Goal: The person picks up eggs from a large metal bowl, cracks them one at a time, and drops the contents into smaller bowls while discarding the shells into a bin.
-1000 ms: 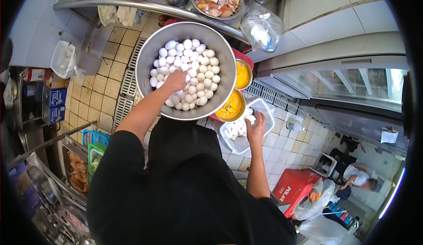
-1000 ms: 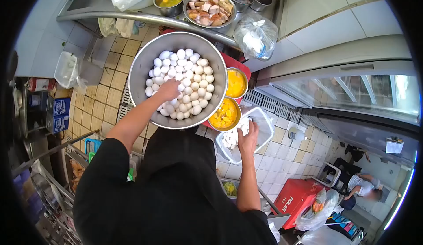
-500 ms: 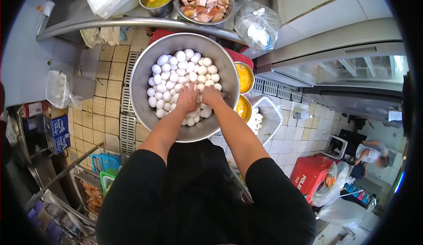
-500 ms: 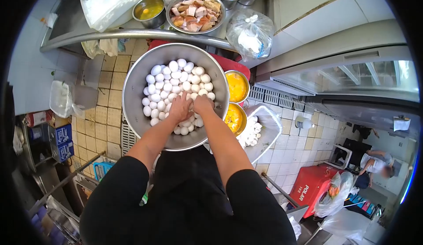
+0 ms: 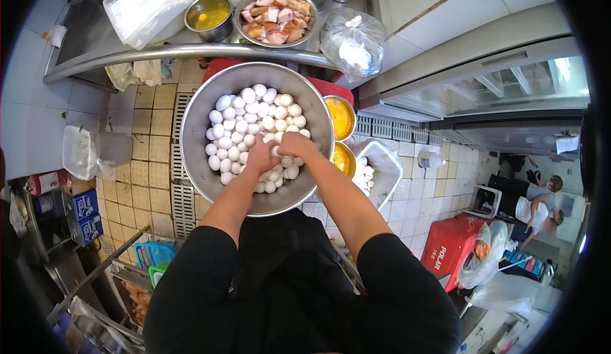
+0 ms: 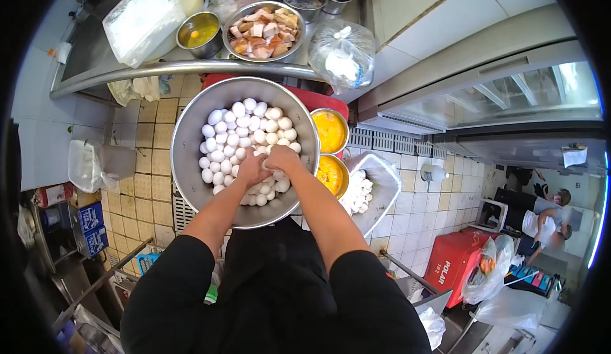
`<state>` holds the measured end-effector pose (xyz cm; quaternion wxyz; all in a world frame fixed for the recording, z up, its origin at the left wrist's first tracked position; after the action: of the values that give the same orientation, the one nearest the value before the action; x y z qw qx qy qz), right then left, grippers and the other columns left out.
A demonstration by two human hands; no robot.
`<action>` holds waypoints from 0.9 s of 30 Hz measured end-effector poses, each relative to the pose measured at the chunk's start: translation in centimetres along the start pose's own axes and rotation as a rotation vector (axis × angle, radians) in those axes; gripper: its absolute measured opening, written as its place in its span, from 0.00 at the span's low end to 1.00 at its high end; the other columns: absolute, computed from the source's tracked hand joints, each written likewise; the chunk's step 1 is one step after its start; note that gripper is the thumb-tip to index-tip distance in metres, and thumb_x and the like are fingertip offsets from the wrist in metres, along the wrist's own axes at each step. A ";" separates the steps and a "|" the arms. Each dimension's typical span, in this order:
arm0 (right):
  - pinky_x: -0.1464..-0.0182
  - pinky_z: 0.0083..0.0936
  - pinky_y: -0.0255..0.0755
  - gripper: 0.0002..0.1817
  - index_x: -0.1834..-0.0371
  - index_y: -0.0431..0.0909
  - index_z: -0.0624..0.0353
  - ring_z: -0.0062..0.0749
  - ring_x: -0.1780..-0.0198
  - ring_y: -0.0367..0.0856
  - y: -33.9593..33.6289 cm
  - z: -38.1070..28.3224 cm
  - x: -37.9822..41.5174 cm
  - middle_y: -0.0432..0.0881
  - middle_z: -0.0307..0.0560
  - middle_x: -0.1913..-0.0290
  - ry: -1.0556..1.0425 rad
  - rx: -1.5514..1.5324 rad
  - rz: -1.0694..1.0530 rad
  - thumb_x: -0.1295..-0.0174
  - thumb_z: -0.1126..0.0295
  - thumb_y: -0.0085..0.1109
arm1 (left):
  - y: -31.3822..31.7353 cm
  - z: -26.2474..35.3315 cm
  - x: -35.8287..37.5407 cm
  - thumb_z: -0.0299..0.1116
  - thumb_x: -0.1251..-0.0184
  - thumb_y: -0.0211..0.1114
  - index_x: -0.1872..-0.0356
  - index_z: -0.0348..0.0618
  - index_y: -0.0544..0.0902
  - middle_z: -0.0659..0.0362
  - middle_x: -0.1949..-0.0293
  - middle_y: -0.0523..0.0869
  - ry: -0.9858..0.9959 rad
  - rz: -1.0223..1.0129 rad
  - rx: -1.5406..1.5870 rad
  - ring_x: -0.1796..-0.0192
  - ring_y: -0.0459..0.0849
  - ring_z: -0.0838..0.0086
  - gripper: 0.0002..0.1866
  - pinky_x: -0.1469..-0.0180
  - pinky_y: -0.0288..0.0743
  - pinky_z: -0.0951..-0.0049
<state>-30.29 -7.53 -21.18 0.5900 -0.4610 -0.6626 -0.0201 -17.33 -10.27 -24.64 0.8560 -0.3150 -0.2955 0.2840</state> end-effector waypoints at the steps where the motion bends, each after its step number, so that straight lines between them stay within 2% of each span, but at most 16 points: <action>1: 0.53 0.34 0.81 0.24 0.45 0.83 0.60 0.39 0.50 0.87 -2.0 -1.1 2.8 0.86 0.52 0.47 -0.056 -0.251 -0.010 0.44 0.63 0.64 | -0.1 0.2 -0.2 0.48 0.51 0.77 0.40 0.55 0.83 0.39 0.38 0.69 -0.045 -0.020 0.052 0.43 0.81 0.43 0.33 0.40 0.78 0.52; 2: 0.57 0.32 0.80 0.25 0.43 0.81 0.62 0.35 0.54 0.87 -3.7 -1.9 5.4 0.87 0.49 0.50 -0.117 -0.504 -0.022 0.45 0.63 0.65 | -0.2 0.3 -0.3 0.49 0.51 0.77 0.40 0.55 0.83 0.39 0.38 0.69 -0.093 -0.041 0.102 0.43 0.81 0.43 0.33 0.40 0.78 0.52; 4: 0.56 0.29 0.79 0.25 0.41 0.77 0.62 0.29 0.54 0.85 -5.4 -1.3 10.1 0.85 0.43 0.50 -0.410 -0.982 -0.050 0.43 0.67 0.64 | 0.1 -0.2 -0.4 0.49 0.51 0.77 0.40 0.54 0.83 0.39 0.39 0.70 -0.085 -0.064 0.124 0.41 0.79 0.44 0.33 0.39 0.77 0.54; 5: 0.51 0.28 0.79 0.24 0.38 0.76 0.59 0.30 0.48 0.84 -5.8 -0.3 12.7 0.83 0.42 0.45 -0.493 -1.200 -0.057 0.39 0.72 0.61 | 0.6 -0.4 -0.6 0.49 0.51 0.77 0.40 0.53 0.84 0.39 0.39 0.70 -0.029 -0.064 0.101 0.39 0.78 0.46 0.33 0.38 0.76 0.54; 6: 0.48 0.28 0.78 0.25 0.35 0.75 0.58 0.32 0.43 0.82 -6.2 1.1 15.2 0.82 0.43 0.42 -0.626 -1.472 -0.076 0.38 0.71 0.61 | 0.1 -0.2 -0.3 0.48 0.51 0.77 0.41 0.52 0.84 0.39 0.39 0.70 -0.113 -0.080 0.125 0.39 0.78 0.46 0.32 0.37 0.76 0.55; 7: 0.47 0.30 0.79 0.27 0.32 0.72 0.59 0.34 0.43 0.83 -6.2 3.1 16.9 0.82 0.46 0.42 -0.667 -1.610 -0.086 0.37 0.72 0.59 | -0.5 0.2 -0.3 0.47 0.51 0.77 0.42 0.51 0.85 0.40 0.40 0.70 -0.195 -0.094 0.147 0.40 0.78 0.45 0.31 0.36 0.75 0.56; 8: 0.49 0.30 0.80 0.27 0.32 0.71 0.59 0.35 0.44 0.84 -6.0 4.9 18.1 0.82 0.47 0.42 -0.673 -1.714 -0.009 0.36 0.73 0.60 | -0.8 0.0 -0.4 0.47 0.48 0.76 0.42 0.45 0.84 0.41 0.37 0.68 -0.160 -0.038 0.198 0.43 0.81 0.48 0.31 0.44 0.81 0.55; 9: 0.50 0.31 0.80 0.27 0.32 0.70 0.59 0.36 0.46 0.85 -6.2 6.2 19.3 0.82 0.48 0.42 -0.681 -1.809 0.071 0.36 0.73 0.61 | -1.4 0.6 -0.1 0.51 0.45 0.76 0.41 0.44 0.84 0.49 0.44 0.76 -0.252 -0.042 0.418 0.51 0.85 0.59 0.33 0.61 0.84 0.59; 11: 0.51 0.30 0.80 0.26 0.33 0.70 0.60 0.36 0.48 0.85 -4.5 9.1 19.8 0.82 0.50 0.43 -0.534 -1.569 0.292 0.35 0.73 0.63 | -2.6 2.7 1.4 0.50 0.37 0.72 0.41 0.42 0.82 0.57 0.56 0.83 -0.449 -0.193 0.831 0.62 0.85 0.72 0.29 0.71 0.77 0.70; 12: 0.51 0.30 0.81 0.26 0.33 0.70 0.61 0.36 0.49 0.86 -4.2 9.9 20.4 0.81 0.50 0.44 -0.461 -1.444 0.393 0.34 0.73 0.64 | -2.8 3.4 1.9 0.51 0.35 0.70 0.41 0.44 0.82 0.59 0.56 0.83 -0.460 -0.206 0.932 0.62 0.84 0.74 0.27 0.73 0.74 0.71; 14: 0.53 0.34 0.80 0.25 0.36 0.71 0.62 0.40 0.51 0.86 -4.1 10.0 22.1 0.82 0.53 0.49 -0.461 -1.073 0.609 0.33 0.69 0.65 | -3.1 4.7 3.1 0.53 0.31 0.66 0.41 0.49 0.80 0.63 0.58 0.84 -0.482 -0.224 1.138 0.64 0.84 0.79 0.25 0.78 0.68 0.75; 16: 0.55 0.38 0.80 0.24 0.38 0.72 0.62 0.45 0.54 0.87 -4.2 8.3 23.6 0.83 0.55 0.53 -0.457 -0.693 0.797 0.33 0.64 0.67 | -4.3 7.1 4.8 0.53 0.28 0.63 0.42 0.49 0.79 0.63 0.58 0.84 -0.492 -0.171 1.260 0.64 0.84 0.78 0.23 0.78 0.67 0.75; 19: 0.53 0.41 0.79 0.25 0.39 0.73 0.61 0.54 0.53 0.85 -4.2 5.6 24.7 0.82 0.58 0.54 -0.650 -0.307 1.019 0.35 0.63 0.68 | -4.7 8.6 6.6 0.53 0.25 0.60 0.42 0.49 0.78 0.62 0.59 0.84 -0.478 -0.134 1.391 0.64 0.84 0.77 0.22 0.79 0.67 0.76; 20: 0.50 0.44 0.78 0.26 0.38 0.73 0.61 0.59 0.51 0.83 -3.4 5.8 23.0 0.82 0.60 0.51 -0.574 -0.284 0.940 0.36 0.62 0.68 | -4.5 9.1 7.0 0.53 0.24 0.59 0.41 0.49 0.78 0.62 0.58 0.84 -0.470 -0.136 1.427 0.64 0.85 0.76 0.22 0.79 0.67 0.77; 23: 0.49 0.41 0.78 0.26 0.39 0.73 0.62 0.57 0.50 0.84 -2.7 6.5 22.2 0.82 0.61 0.50 -0.554 -0.339 0.960 0.36 0.62 0.68 | -4.4 10.2 8.1 0.52 0.24 0.61 0.43 0.49 0.78 0.62 0.60 0.84 -0.482 -0.134 1.499 0.67 0.84 0.76 0.20 0.80 0.68 0.76; 27: 0.47 0.41 0.79 0.27 0.37 0.71 0.64 0.59 0.50 0.84 -2.0 9.2 22.7 0.82 0.63 0.49 -0.503 -0.939 0.794 0.34 0.63 0.67 | -5.0 11.4 9.3 0.51 0.22 0.59 0.43 0.47 0.77 0.60 0.58 0.85 -0.404 -0.169 1.479 0.68 0.84 0.75 0.21 0.83 0.68 0.78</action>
<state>-35.86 9.87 -4.76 0.1162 -0.8688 -0.4809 0.0202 -17.46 -2.95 -10.94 0.7921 0.4207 -0.2024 0.3932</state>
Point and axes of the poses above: each hand's wrist, its own x-axis away from the middle knuckle, its own y-axis out of the palm, z = x × y, the point moved 7 cm from there along -x, towards the middle knuckle
